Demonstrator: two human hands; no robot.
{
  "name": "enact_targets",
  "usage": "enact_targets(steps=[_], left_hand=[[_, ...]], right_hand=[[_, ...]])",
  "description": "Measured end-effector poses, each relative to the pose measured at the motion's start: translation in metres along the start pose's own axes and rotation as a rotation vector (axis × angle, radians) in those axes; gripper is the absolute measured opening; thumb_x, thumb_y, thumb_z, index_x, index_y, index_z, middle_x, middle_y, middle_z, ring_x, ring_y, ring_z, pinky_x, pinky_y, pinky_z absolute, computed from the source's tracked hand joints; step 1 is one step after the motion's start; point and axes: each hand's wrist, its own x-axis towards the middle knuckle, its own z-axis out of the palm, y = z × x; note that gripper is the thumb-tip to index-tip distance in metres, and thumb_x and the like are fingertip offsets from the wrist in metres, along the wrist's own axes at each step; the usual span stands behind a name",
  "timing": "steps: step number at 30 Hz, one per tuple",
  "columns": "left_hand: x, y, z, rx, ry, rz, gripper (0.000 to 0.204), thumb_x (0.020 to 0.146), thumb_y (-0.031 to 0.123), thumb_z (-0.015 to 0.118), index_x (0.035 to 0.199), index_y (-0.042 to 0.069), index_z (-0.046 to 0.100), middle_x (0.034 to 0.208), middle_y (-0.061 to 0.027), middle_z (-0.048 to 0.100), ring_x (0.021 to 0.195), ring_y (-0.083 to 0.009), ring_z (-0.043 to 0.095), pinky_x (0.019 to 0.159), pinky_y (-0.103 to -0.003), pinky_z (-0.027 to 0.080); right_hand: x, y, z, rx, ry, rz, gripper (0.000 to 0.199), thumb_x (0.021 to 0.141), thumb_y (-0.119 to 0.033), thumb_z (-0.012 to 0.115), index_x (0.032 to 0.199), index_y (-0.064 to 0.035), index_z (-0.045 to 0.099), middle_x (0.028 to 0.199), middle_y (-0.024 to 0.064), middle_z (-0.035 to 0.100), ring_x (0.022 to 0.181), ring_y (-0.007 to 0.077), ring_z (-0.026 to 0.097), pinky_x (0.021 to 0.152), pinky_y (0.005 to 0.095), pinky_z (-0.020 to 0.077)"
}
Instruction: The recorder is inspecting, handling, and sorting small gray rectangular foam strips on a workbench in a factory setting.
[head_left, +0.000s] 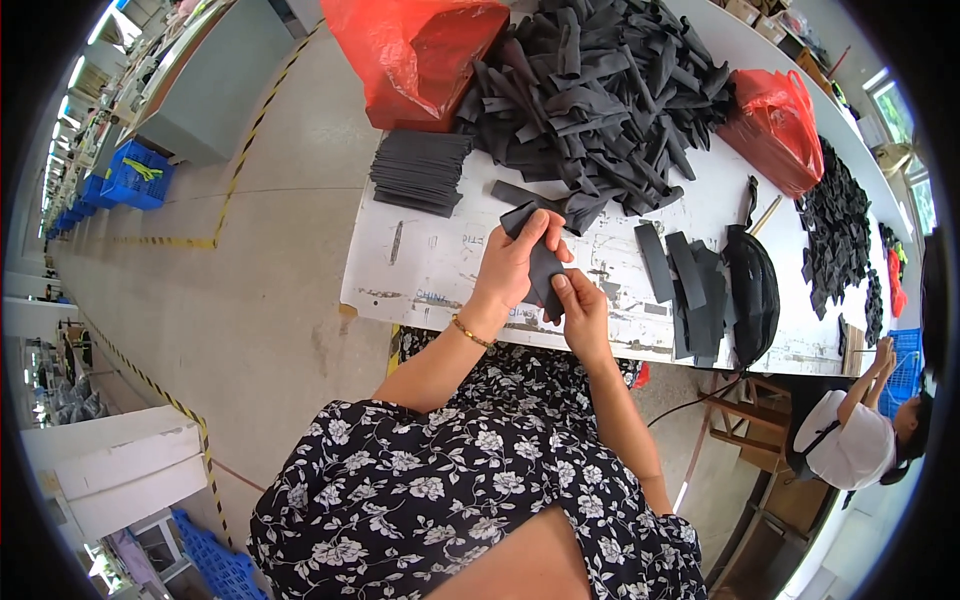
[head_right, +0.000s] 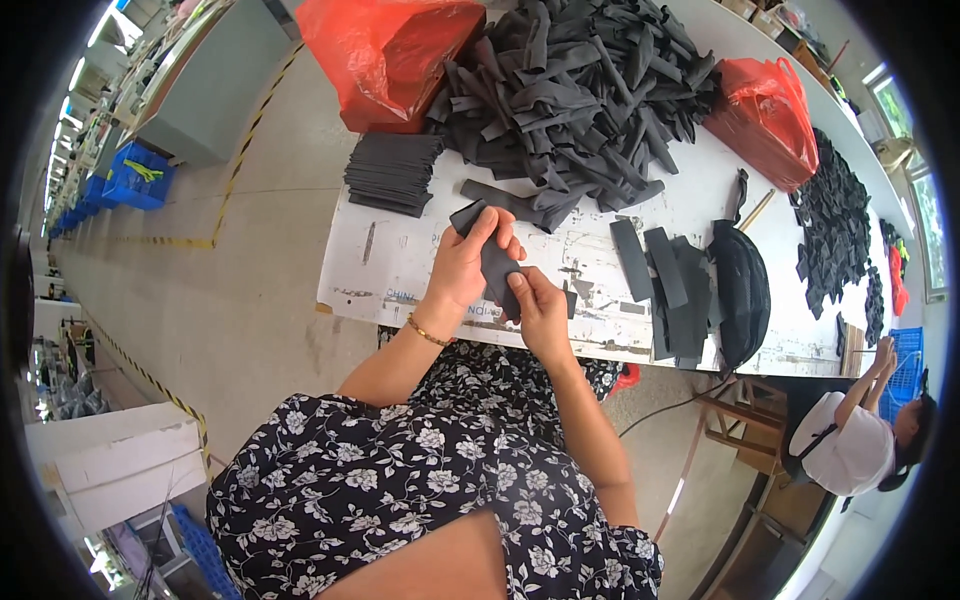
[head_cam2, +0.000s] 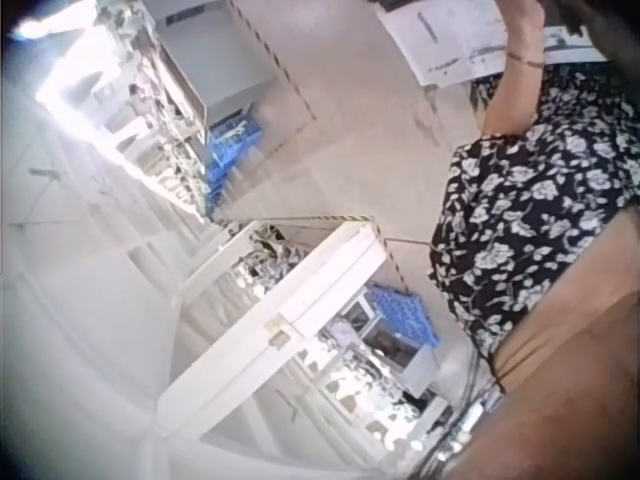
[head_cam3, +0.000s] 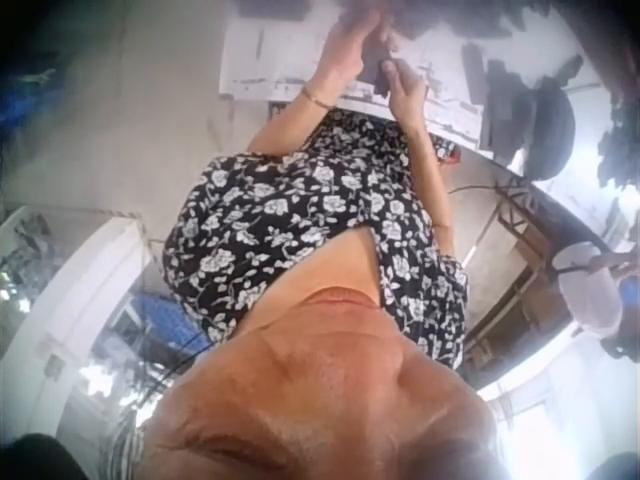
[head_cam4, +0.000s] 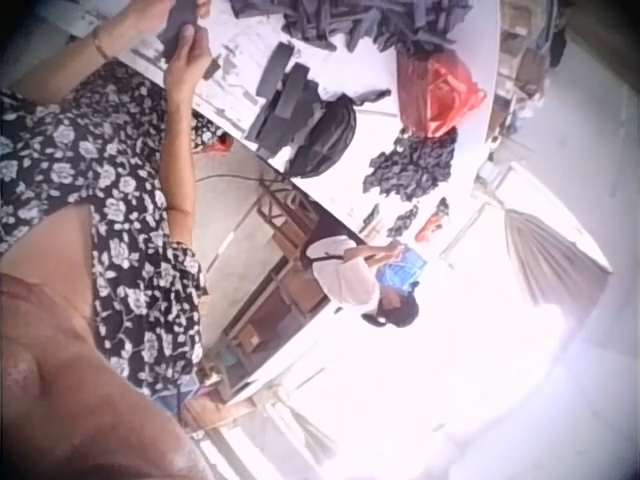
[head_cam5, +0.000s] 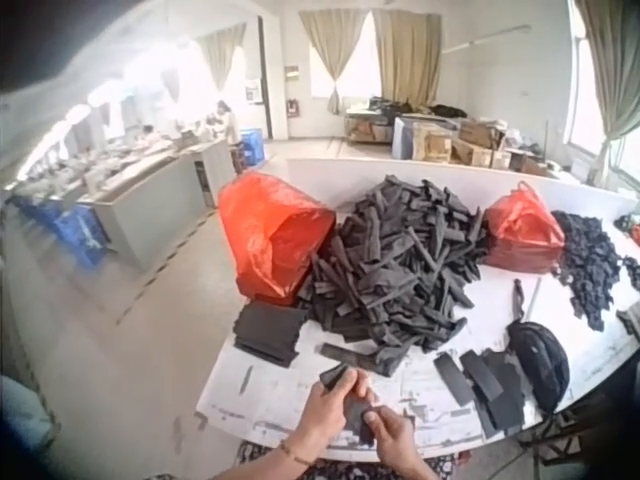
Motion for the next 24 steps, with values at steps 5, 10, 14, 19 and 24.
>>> enact_targets(steps=[5, 10, 14, 19, 24], left_hand=[[-0.002, -0.006, -0.002, -0.04, 0.007, 0.001, 0.031, 0.097, 0.029, 0.057, 0.093, -0.002, 0.06, 0.071, -0.0018, 0.052, 0.067, -0.0164, 0.057, 0.069, -0.033, 0.051], [-0.002, -0.008, -0.001, -0.067, 0.017, -0.016, 0.03, 0.097, 0.028, 0.057, 0.094, -0.002, 0.06, 0.071, -0.0019, 0.052, 0.068, -0.0166, 0.057, 0.069, -0.034, 0.051], [-0.002, -0.008, 0.001, -0.069, 0.023, -0.025, 0.03, 0.097, 0.028, 0.057, 0.094, -0.002, 0.06, 0.071, -0.0019, 0.052, 0.068, -0.0166, 0.056, 0.069, -0.033, 0.051], [-0.001, -0.011, -0.001, -0.09, 0.027, -0.024, 0.03, 0.097, 0.028, 0.058, 0.095, -0.001, 0.06, 0.071, -0.002, 0.052, 0.067, -0.0166, 0.056, 0.069, -0.033, 0.051], [0.002, -0.009, -0.009, -0.195, 0.04, -0.026, 0.031, 0.097, 0.031, 0.055, 0.091, 0.0, 0.059, 0.072, -0.0027, 0.053, 0.067, -0.0177, 0.056, 0.068, -0.035, 0.051]], right_hand=[[-0.001, 0.003, -0.001, -0.01, 0.004, 0.007, 0.025, 0.1, -0.022, 0.051, 0.091, -0.001, 0.059, 0.066, 0.0014, 0.06, 0.052, 0.0064, 0.054, 0.047, 0.0215, 0.0403], [-0.001, 0.003, -0.002, -0.012, 0.022, 0.022, 0.025, 0.1, -0.022, 0.051, 0.091, -0.001, 0.059, 0.064, 0.0004, 0.059, 0.051, 0.0065, 0.054, 0.046, 0.0214, 0.0404], [0.0, 0.003, -0.003, -0.029, 0.018, 0.017, 0.024, 0.1, -0.022, 0.051, 0.092, -0.0011, 0.06, 0.065, 0.0013, 0.06, 0.051, 0.0065, 0.054, 0.046, 0.0213, 0.0405], [0.0, -0.001, -0.003, -0.055, 0.003, 0.035, 0.027, 0.102, -0.023, 0.048, 0.089, -0.0014, 0.057, 0.069, 0.004, 0.062, 0.053, 0.0073, 0.054, 0.047, 0.022, 0.0401], [0.001, -0.003, -0.003, -0.011, -0.029, 0.003, 0.026, 0.101, -0.021, 0.05, 0.093, 0.0022, 0.06, 0.07, 0.006, 0.064, 0.054, 0.0096, 0.057, 0.049, 0.0236, 0.0449]])
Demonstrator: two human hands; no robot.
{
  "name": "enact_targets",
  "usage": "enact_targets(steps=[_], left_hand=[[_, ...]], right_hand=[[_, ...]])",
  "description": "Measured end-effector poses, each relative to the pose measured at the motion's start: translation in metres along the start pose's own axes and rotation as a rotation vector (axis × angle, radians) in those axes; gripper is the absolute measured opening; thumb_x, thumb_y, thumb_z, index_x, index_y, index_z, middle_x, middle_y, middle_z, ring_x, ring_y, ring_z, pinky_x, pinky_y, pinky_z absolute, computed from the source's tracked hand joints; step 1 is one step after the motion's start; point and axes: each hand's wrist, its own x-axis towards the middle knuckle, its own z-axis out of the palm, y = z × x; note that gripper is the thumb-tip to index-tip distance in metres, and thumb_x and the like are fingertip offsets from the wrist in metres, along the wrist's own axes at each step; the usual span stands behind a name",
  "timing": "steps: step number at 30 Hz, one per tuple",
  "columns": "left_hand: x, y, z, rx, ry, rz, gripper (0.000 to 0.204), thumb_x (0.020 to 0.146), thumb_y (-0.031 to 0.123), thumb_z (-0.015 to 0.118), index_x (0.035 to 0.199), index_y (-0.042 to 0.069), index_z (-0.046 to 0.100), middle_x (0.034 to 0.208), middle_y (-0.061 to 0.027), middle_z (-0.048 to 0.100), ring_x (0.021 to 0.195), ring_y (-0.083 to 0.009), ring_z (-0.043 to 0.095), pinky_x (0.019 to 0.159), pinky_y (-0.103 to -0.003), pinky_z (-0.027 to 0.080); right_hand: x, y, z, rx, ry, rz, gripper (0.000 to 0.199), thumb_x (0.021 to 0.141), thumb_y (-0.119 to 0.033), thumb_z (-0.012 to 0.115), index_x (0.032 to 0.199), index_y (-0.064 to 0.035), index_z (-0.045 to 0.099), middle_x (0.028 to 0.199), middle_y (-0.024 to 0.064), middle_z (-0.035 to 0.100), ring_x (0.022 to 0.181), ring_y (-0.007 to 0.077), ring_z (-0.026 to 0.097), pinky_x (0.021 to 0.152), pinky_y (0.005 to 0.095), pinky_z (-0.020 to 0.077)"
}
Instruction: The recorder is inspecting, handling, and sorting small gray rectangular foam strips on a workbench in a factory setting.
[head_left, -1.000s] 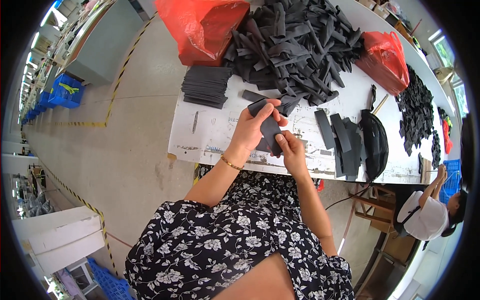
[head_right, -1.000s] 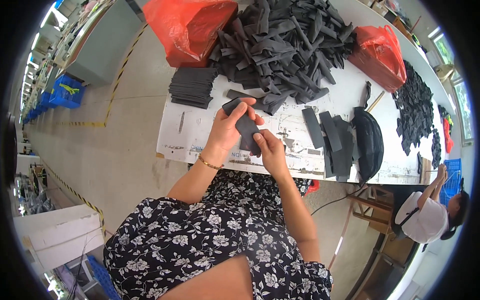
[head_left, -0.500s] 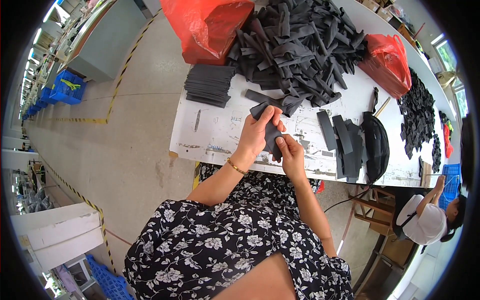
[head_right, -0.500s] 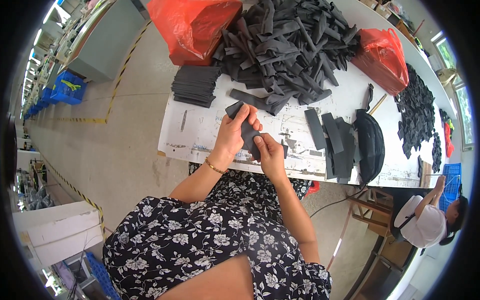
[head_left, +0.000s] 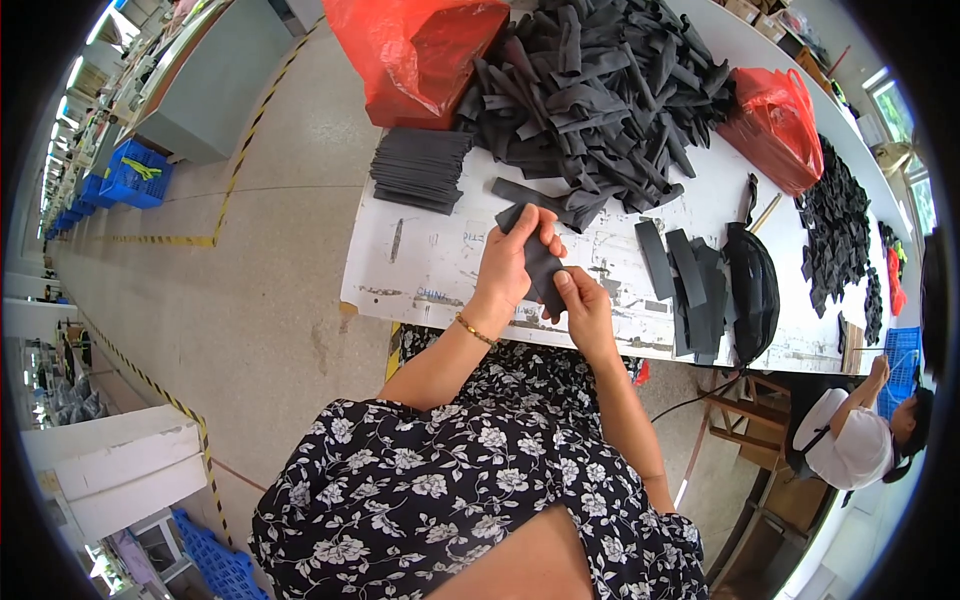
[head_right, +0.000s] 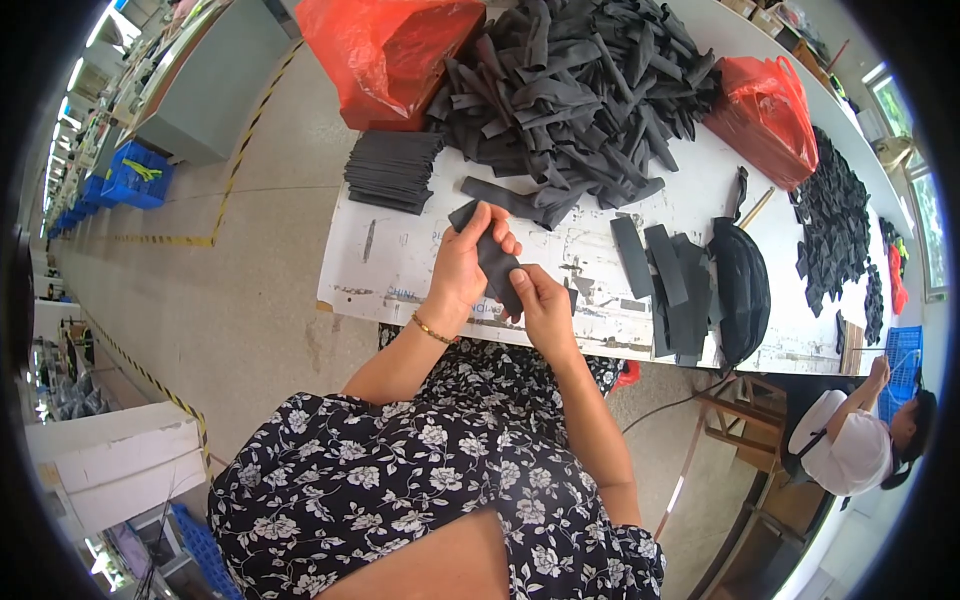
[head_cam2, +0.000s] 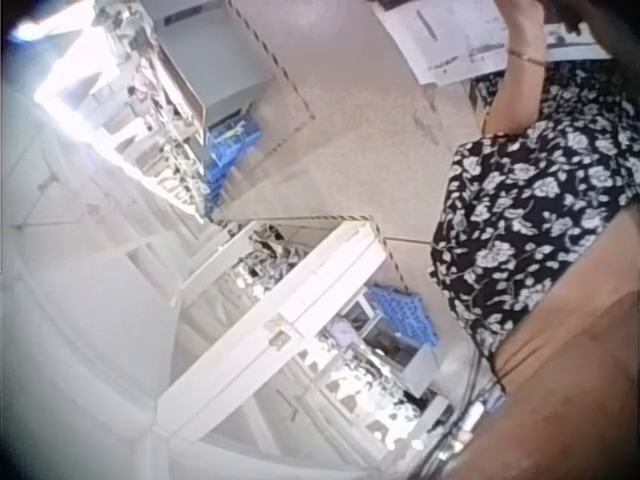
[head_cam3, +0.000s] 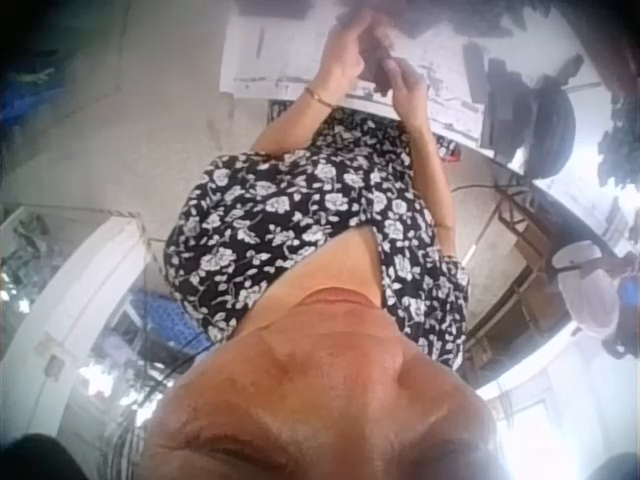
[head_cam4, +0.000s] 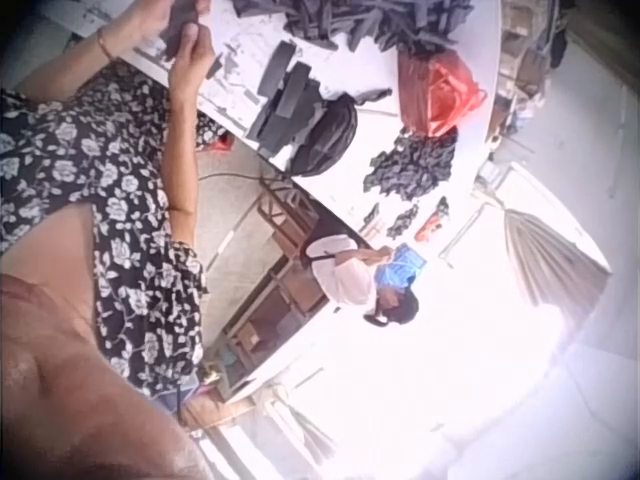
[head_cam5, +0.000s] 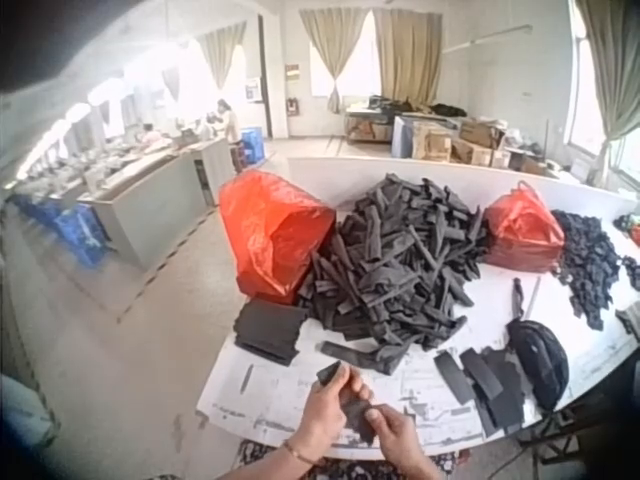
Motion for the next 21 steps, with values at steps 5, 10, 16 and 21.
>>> enact_targets(steps=[5, 10, 16, 21], left_hand=[[0.007, 0.012, -0.006, -0.031, 0.115, 0.095, 0.03, 0.098, 0.029, 0.053, 0.089, 0.001, 0.059, 0.093, -0.0133, 0.065, 0.087, -0.0293, 0.066, 0.08, -0.042, 0.054], [0.016, 0.016, -0.018, -0.062, 0.157, 0.152, 0.025, 0.099, 0.026, 0.051, 0.09, 0.003, 0.057, 0.106, -0.0176, 0.064, 0.101, -0.0336, 0.063, 0.097, -0.048, 0.049], [0.017, 0.011, -0.012, -0.102, 0.05, 0.112, 0.029, 0.098, 0.027, 0.053, 0.1, -0.001, 0.059, 0.11, -0.0203, 0.064, 0.103, -0.036, 0.063, 0.098, -0.049, 0.049], [0.021, -0.004, -0.031, -0.255, 0.065, 0.074, 0.036, 0.098, 0.032, 0.051, 0.109, -0.001, 0.056, 0.118, -0.02, 0.061, 0.114, -0.0356, 0.057, 0.105, -0.048, 0.043]], right_hand=[[-0.002, -0.007, -0.001, 0.004, 0.044, 0.048, 0.025, 0.1, -0.017, 0.049, 0.093, 0.0048, 0.059, 0.076, 0.0111, 0.068, 0.06, 0.0138, 0.064, 0.056, 0.0261, 0.0518], [-0.003, -0.006, 0.004, -0.182, 0.079, -0.042, 0.02, 0.099, -0.013, 0.051, 0.095, 0.0059, 0.057, 0.078, 0.0132, 0.069, 0.065, 0.0174, 0.068, 0.061, 0.0289, 0.0557], [0.004, -0.01, -0.002, 0.103, 0.04, 0.031, 0.03, 0.093, -0.009, 0.06, 0.115, 0.0032, 0.043, 0.083, 0.0135, 0.066, 0.073, 0.0188, 0.066, 0.068, 0.0315, 0.0556], [0.004, -0.004, -0.009, 0.147, 0.066, 0.009, 0.033, 0.089, -0.001, 0.062, 0.115, 0.0032, 0.042, 0.08, 0.0129, 0.064, 0.066, 0.0164, 0.063, 0.062, 0.0282, 0.0535]])
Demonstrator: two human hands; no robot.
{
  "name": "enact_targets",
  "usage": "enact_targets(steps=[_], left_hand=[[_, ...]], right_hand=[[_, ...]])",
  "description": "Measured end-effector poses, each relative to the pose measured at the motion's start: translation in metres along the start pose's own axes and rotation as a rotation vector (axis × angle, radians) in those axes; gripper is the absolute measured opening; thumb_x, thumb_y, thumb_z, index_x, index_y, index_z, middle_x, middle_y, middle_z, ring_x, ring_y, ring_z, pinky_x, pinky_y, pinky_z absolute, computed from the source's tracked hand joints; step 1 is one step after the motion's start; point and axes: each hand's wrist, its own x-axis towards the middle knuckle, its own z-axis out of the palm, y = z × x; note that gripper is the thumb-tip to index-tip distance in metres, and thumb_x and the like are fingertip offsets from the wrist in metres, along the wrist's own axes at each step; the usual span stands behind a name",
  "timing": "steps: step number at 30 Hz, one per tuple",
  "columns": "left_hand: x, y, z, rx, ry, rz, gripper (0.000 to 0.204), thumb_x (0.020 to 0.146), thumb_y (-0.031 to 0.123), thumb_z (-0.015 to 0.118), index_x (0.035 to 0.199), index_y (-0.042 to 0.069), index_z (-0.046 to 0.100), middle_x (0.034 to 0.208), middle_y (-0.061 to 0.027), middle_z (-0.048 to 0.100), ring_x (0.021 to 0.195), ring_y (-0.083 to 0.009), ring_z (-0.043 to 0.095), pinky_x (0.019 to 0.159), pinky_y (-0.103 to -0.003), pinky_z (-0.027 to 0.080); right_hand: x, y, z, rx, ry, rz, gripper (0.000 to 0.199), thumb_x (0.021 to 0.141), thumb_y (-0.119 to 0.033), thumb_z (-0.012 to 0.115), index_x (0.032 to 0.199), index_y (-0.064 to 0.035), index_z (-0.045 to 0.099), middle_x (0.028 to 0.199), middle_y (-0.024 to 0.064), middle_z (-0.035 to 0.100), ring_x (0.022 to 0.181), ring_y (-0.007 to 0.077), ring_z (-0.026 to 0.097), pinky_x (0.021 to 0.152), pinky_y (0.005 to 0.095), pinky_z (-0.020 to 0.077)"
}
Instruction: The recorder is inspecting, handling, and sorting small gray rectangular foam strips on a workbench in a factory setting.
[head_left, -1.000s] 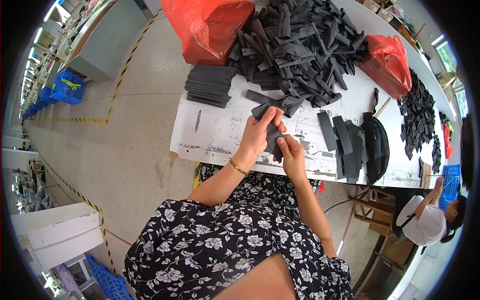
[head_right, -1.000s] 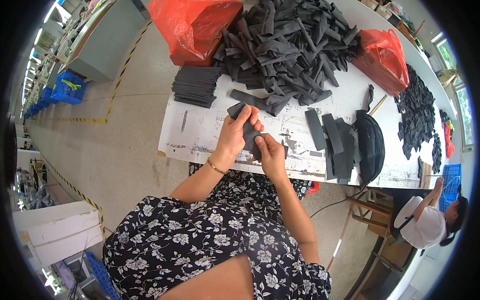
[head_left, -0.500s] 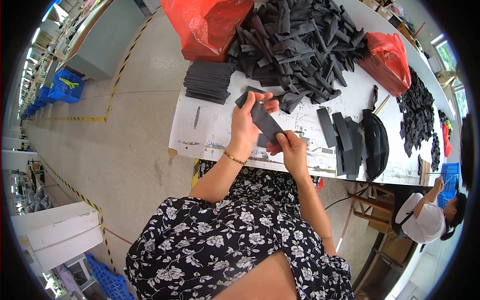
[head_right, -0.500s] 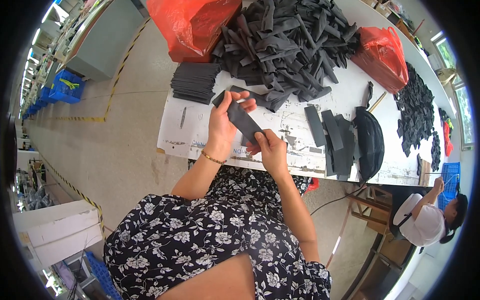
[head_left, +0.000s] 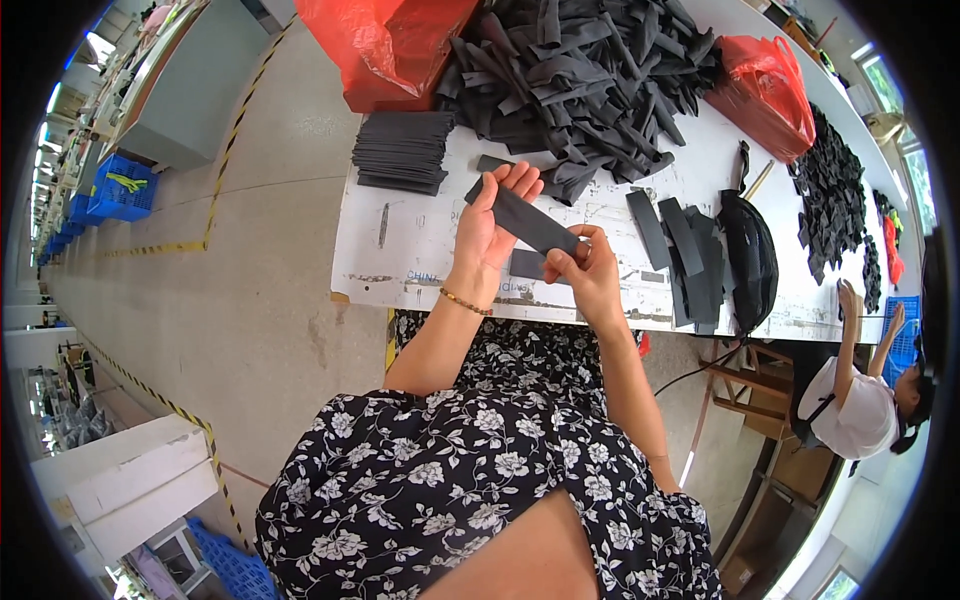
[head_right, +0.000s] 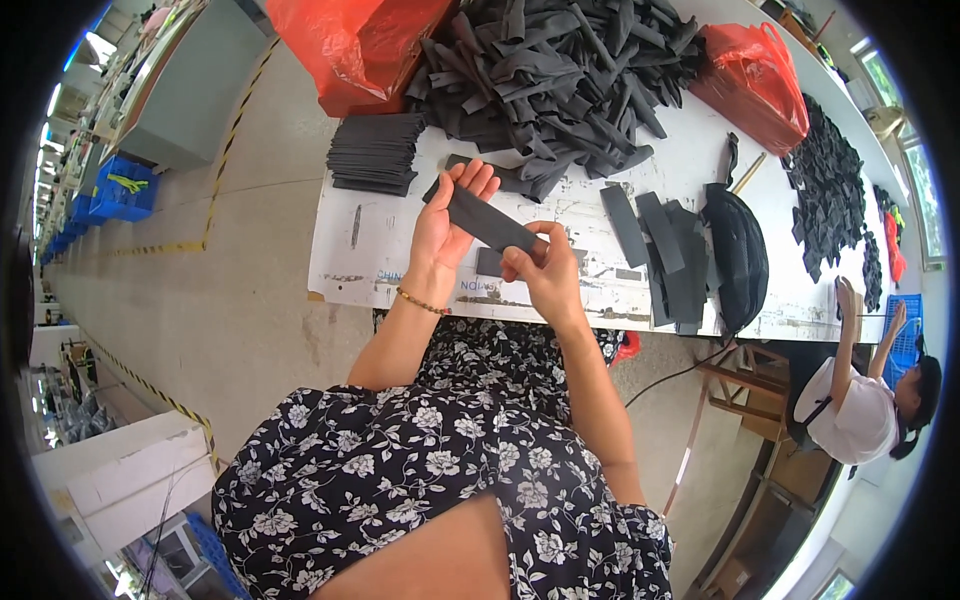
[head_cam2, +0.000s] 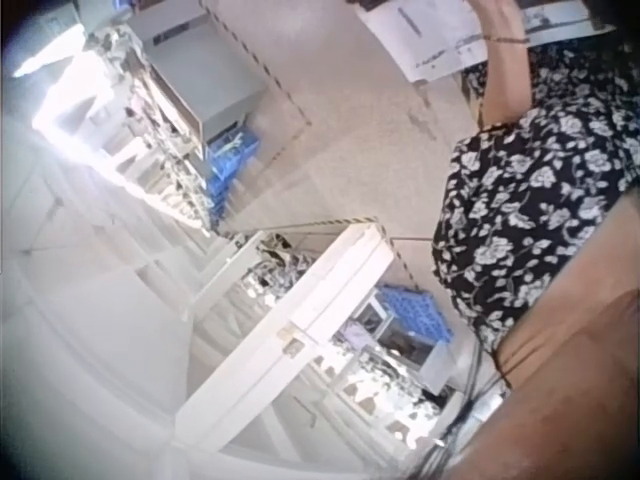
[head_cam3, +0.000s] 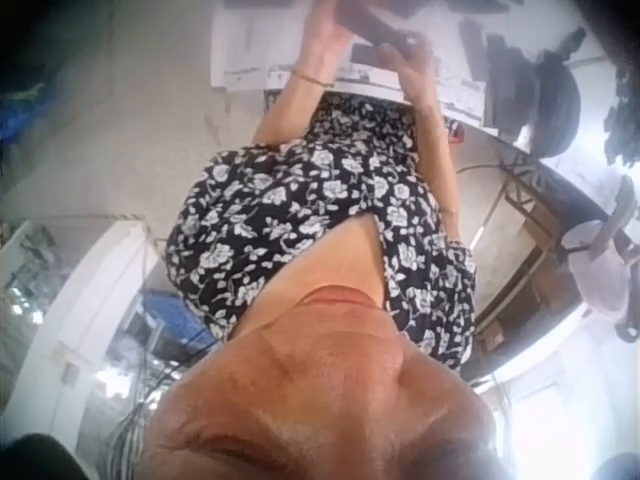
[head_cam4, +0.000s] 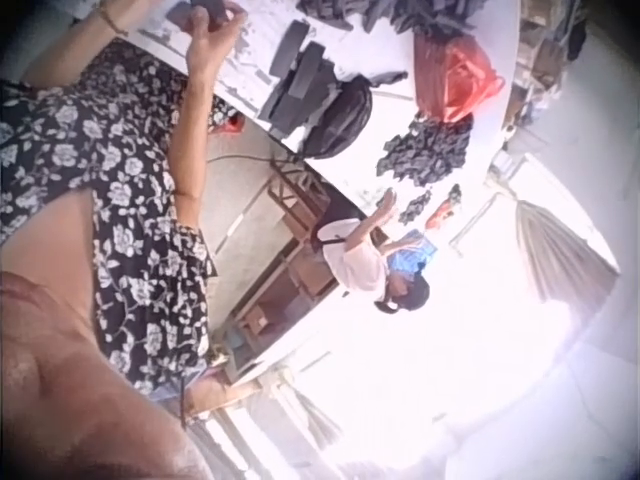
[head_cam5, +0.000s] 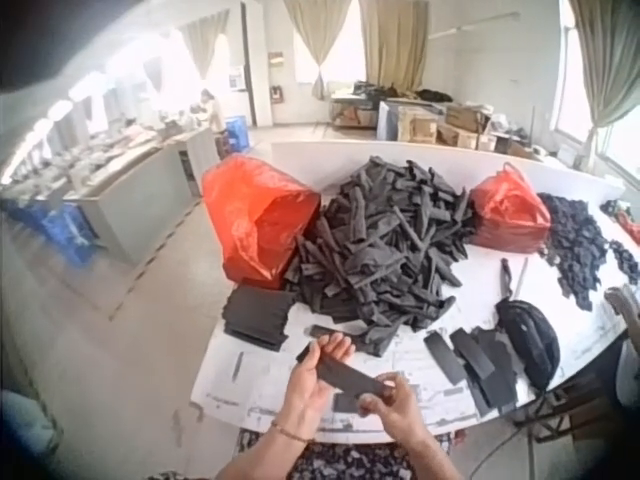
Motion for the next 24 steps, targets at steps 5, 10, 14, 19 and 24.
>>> enact_targets(steps=[5, 10, 14, 19, 24], left_hand=[[-0.005, 0.011, -0.004, 0.19, 0.062, -0.047, 0.055, 0.097, 0.049, 0.046, 0.117, -0.001, 0.056, 0.116, -0.0179, 0.062, 0.108, -0.0327, 0.06, 0.097, -0.044, 0.048], [-0.012, 0.024, -0.017, 0.64, 0.109, -0.048, 0.038, 0.095, 0.03, 0.058, 0.112, -0.003, 0.062, 0.095, -0.0108, 0.066, 0.078, -0.0193, 0.064, 0.068, -0.034, 0.056], [-0.023, 0.021, -0.021, 0.898, 0.085, -0.022, 0.021, 0.087, 0.007, 0.068, 0.104, -0.006, 0.066, 0.083, -0.0076, 0.068, 0.064, -0.0148, 0.064, 0.057, -0.025, 0.054], [-0.042, -0.003, -0.051, 1.54, 0.045, 0.088, 0.017, 0.085, 0.008, 0.068, 0.1, 0.0, 0.068, 0.077, -0.0085, 0.069, 0.066, -0.0135, 0.064, 0.062, -0.026, 0.052], [0.021, 0.016, -0.031, 1.728, -0.025, 0.578, 0.014, 0.081, 0.008, 0.069, 0.094, 0.003, 0.068, 0.092, -0.009, 0.067, 0.079, -0.0207, 0.062, 0.069, -0.032, 0.051]], right_hand=[[0.004, -0.005, -0.038, -0.028, 0.015, 0.04, 0.034, 0.088, -0.003, 0.064, 0.116, 0.0024, 0.045, 0.079, 0.0111, 0.064, 0.066, 0.0163, 0.063, 0.064, 0.028, 0.052], [0.004, -0.012, -0.054, -0.151, -0.044, 0.073, 0.034, 0.088, -0.002, 0.064, 0.116, 0.0033, 0.045, 0.077, 0.0093, 0.063, 0.066, 0.0145, 0.062, 0.063, 0.0264, 0.0503], [0.001, -0.009, -0.074, -0.176, -0.059, 0.141, 0.038, 0.086, 0.0, 0.065, 0.118, 0.0048, 0.044, 0.077, 0.0099, 0.064, 0.064, 0.0138, 0.061, 0.06, 0.0262, 0.0496], [-0.015, 0.021, -0.085, -0.707, -0.06, 0.251, 0.044, 0.083, -0.014, 0.07, 0.119, -0.0011, 0.047, 0.062, 0.0125, 0.062, 0.058, 0.0212, 0.063, 0.053, 0.0341, 0.0479], [-0.01, 0.018, -0.09, -1.222, 0.263, -0.036, 0.043, 0.085, -0.034, 0.069, 0.113, -0.0065, 0.051, 0.06, 0.0128, 0.063, 0.06, 0.0387, 0.063, 0.058, 0.0485, 0.0475]])
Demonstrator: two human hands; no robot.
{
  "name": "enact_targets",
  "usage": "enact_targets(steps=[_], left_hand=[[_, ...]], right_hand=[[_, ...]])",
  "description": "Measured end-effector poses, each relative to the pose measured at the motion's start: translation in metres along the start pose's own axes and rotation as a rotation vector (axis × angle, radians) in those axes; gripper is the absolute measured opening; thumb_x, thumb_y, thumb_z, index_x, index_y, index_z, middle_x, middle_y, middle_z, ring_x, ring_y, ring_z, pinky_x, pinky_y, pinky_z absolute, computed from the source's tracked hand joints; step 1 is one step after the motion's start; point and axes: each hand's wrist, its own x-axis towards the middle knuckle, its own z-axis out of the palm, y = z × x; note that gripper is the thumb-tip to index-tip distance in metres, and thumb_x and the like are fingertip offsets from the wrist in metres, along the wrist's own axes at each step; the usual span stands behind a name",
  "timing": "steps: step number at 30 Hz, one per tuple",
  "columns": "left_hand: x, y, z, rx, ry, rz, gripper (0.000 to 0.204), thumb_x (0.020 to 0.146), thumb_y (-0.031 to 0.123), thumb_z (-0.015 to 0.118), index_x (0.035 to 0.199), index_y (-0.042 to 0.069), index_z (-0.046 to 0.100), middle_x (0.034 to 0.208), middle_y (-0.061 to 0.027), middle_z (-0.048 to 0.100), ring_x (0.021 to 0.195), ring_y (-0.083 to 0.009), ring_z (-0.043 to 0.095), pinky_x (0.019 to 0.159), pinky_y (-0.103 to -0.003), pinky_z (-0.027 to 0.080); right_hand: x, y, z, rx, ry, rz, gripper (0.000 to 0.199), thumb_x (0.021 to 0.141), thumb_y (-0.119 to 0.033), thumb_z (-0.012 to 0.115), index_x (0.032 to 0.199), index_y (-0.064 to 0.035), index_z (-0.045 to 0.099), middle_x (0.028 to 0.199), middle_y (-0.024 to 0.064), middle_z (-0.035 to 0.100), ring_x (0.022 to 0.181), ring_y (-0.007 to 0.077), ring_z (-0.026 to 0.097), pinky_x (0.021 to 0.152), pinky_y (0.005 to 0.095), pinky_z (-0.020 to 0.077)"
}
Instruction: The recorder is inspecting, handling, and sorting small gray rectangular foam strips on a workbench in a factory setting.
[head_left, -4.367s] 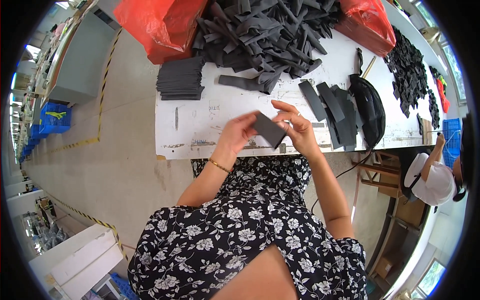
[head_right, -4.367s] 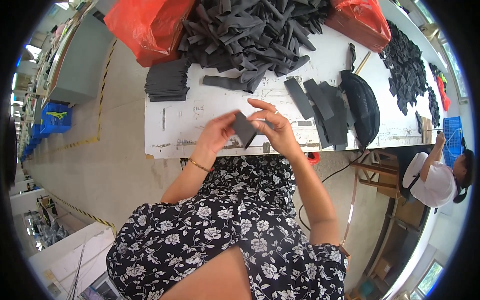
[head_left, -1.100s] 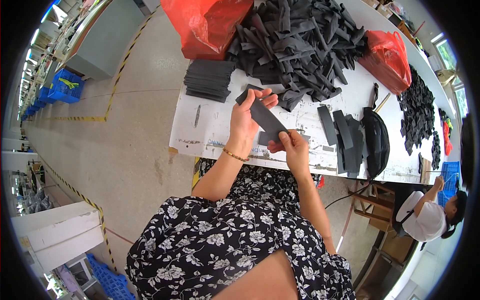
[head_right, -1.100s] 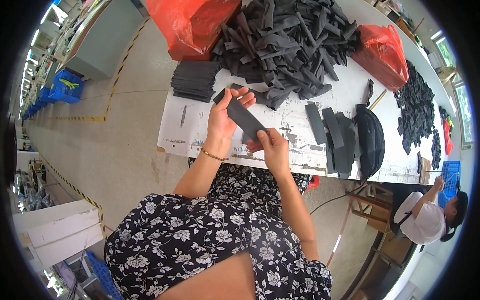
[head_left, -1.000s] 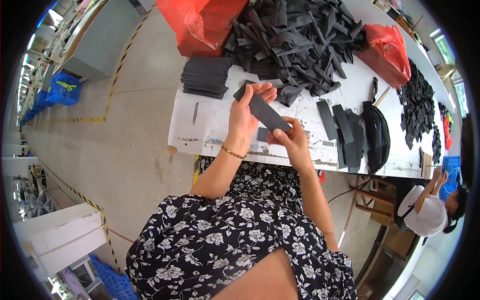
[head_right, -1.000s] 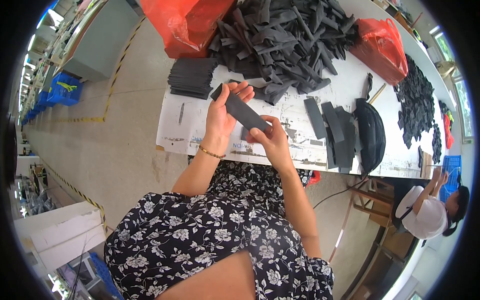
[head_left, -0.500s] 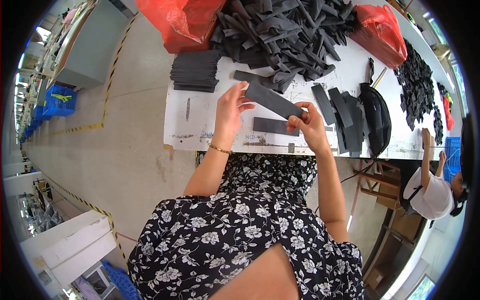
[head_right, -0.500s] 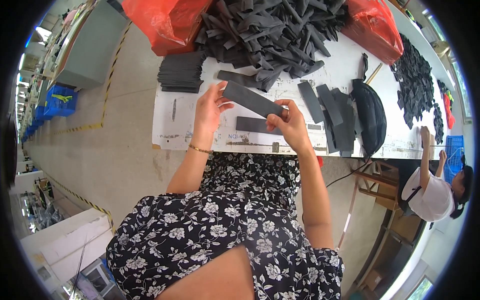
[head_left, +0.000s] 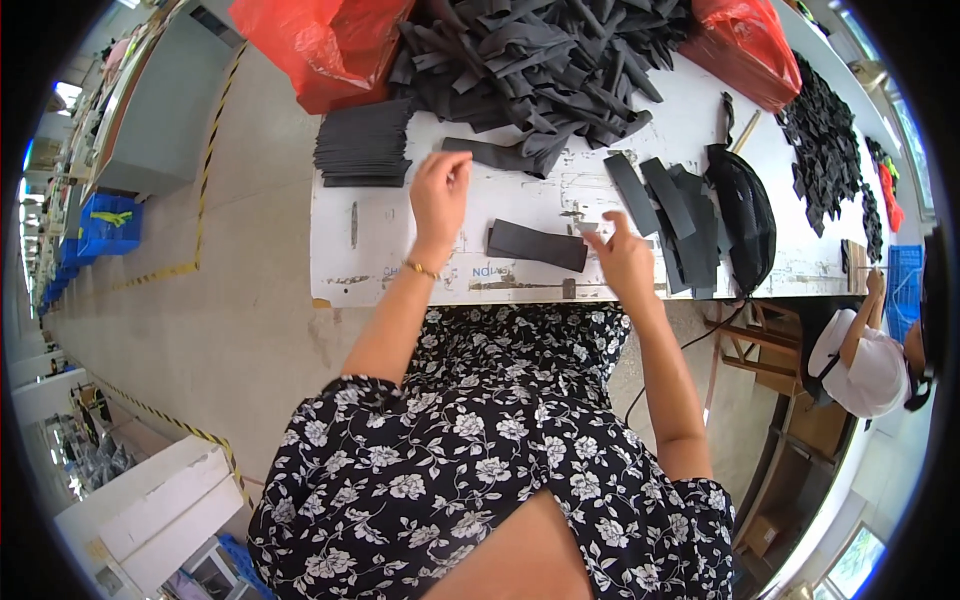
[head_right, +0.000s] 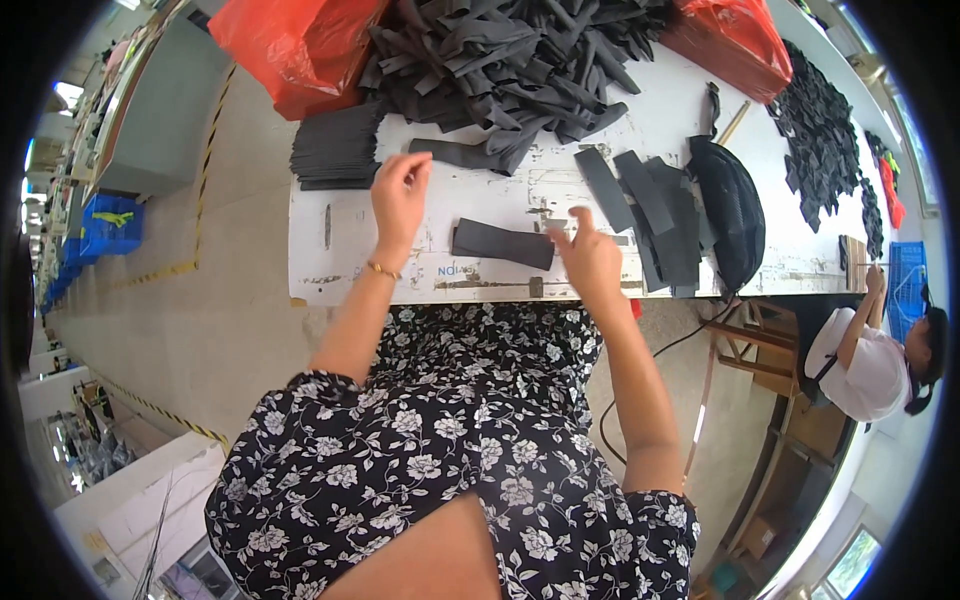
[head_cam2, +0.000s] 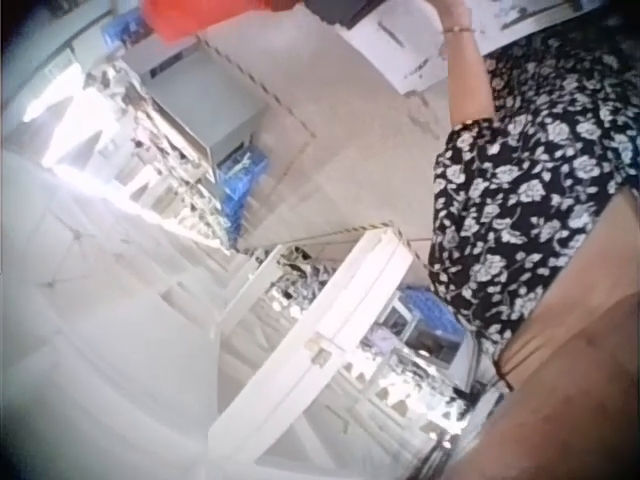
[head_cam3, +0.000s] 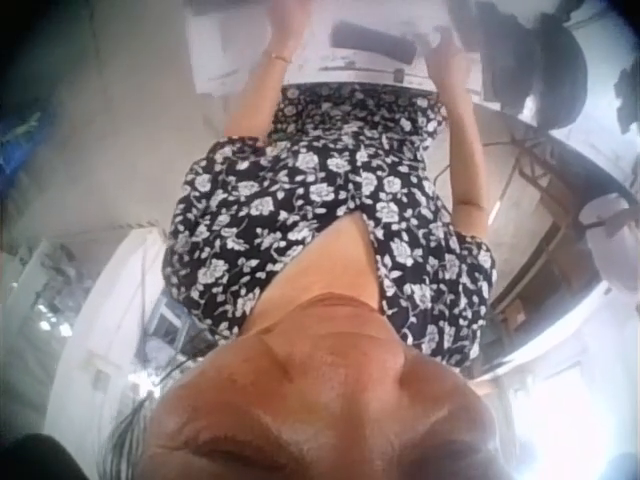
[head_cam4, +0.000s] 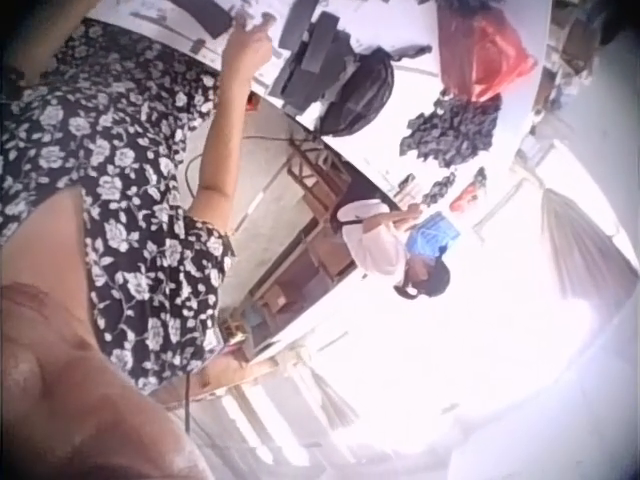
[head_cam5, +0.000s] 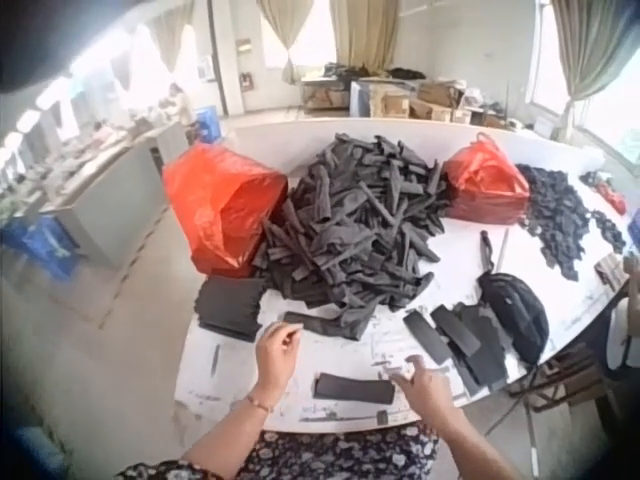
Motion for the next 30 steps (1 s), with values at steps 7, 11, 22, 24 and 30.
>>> enact_targets(steps=[7, 11, 22, 24, 30], left_hand=[[0.062, -0.041, 0.024, 0.421, -0.209, 0.62, 0.017, 0.077, 0.014, 0.072, 0.09, 0.005, 0.069, 0.099, -0.0061, 0.062, 0.101, -0.0269, 0.057, 0.088, -0.042, 0.044], [0.049, -0.031, 0.012, 0.496, -0.397, 0.327, 0.012, 0.078, 0.015, 0.07, 0.086, 0.006, 0.069, 0.094, -0.0047, 0.064, 0.098, -0.0255, 0.059, 0.086, -0.039, 0.045], [-0.012, -0.007, 0.001, -0.98, -0.306, -0.747, 0.023, 0.087, 0.011, 0.069, 0.103, 0.004, 0.054, 0.092, -0.0136, 0.067, 0.077, -0.0239, 0.068, 0.072, -0.035, 0.057], [-0.018, -0.008, 0.006, -1.168, -0.271, -0.848, 0.027, 0.09, 0.004, 0.061, 0.114, 0.002, 0.049, 0.103, -0.0219, 0.066, 0.095, -0.0351, 0.068, 0.085, -0.041, 0.057], [-0.016, 0.001, 0.011, -1.207, -0.267, -0.884, 0.031, 0.092, 0.0, 0.055, 0.121, -0.003, 0.047, 0.111, -0.0267, 0.062, 0.104, -0.0364, 0.064, 0.088, -0.041, 0.055]], right_hand=[[0.074, 0.037, 0.025, -0.739, 0.214, -0.101, 0.036, 0.089, -0.028, 0.058, 0.11, 0.0009, 0.06, 0.102, 0.0135, 0.062, 0.095, 0.0261, 0.057, 0.073, 0.0352, 0.0484], [0.078, 0.05, 0.03, -0.92, 0.119, -0.281, 0.025, 0.084, -0.015, 0.055, 0.102, 0.0007, 0.062, 0.094, 0.0114, 0.063, 0.09, 0.0238, 0.059, 0.073, 0.0323, 0.0488], [0.049, 0.019, -0.006, 0.522, 0.242, -0.072, 0.035, 0.092, -0.019, 0.062, 0.117, -0.0033, 0.043, 0.091, 0.0147, 0.057, 0.084, 0.0239, 0.055, 0.081, 0.0346, 0.0454], [0.025, -0.013, -0.013, 0.463, 0.062, -0.047, 0.031, 0.089, -0.018, 0.067, 0.104, -0.0011, 0.045, 0.094, 0.0147, 0.055, 0.083, 0.0237, 0.053, 0.077, 0.0348, 0.0447], [0.002, -0.03, -0.005, 0.432, 0.053, -0.352, 0.025, 0.081, -0.006, 0.07, 0.087, -0.0012, 0.046, 0.09, 0.0119, 0.05, 0.083, 0.0284, 0.047, 0.075, 0.0358, 0.041]])
